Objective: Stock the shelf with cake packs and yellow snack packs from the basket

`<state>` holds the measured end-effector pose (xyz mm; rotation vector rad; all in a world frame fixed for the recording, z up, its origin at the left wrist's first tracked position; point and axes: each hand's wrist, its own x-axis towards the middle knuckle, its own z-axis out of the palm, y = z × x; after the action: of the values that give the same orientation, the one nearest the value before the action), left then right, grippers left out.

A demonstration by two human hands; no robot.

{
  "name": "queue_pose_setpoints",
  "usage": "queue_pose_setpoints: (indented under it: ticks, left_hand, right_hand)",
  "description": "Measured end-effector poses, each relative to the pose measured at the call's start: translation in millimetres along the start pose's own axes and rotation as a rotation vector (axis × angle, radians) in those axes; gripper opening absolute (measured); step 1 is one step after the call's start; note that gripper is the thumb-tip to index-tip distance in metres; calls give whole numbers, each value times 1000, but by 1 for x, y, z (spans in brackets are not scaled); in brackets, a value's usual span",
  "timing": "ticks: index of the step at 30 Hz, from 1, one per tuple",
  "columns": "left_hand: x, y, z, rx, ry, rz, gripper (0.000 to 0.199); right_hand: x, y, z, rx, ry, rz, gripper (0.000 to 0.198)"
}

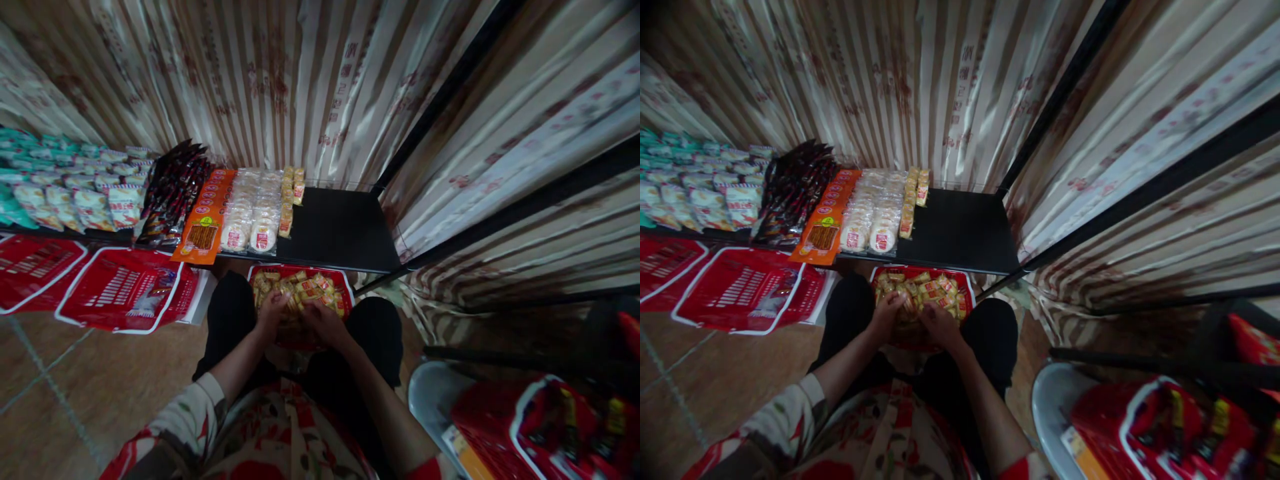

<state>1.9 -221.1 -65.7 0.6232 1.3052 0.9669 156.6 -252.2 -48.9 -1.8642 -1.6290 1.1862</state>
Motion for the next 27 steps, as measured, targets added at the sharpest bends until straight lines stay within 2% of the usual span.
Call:
queue_pose_setpoints:
  ticks: [2, 6, 10, 13, 17, 23, 27]
  left_hand:
    - [-6, 6, 3, -194, -39, -63, 24]
    - [-21, 18, 5, -326, -24, -99, 29]
    - [-36, 26, 3, -339, -81, -108, 34]
    - [-46, 32, 2, -317, -119, -123, 40]
    - [-56, 40, 5, -254, -173, -114, 39]
    - [-61, 35, 7, -211, -120, -49, 29]
    - [-61, 20, 6, -163, -57, -26, 29]
  right_hand:
    - [-1, 0, 4, 234, 19, 32, 33]
    - [-7, -3, 8, 673, -40, 108, 42]
    - [-15, -9, 5, 852, 24, 124, 51]
    - [-22, -14, -3, 885, 100, 125, 53]
    - [-34, -21, -12, 850, 132, 99, 51]
    - [-46, -17, -7, 757, 58, 53, 47]
    - [-40, -9, 5, 658, 106, 17, 48]
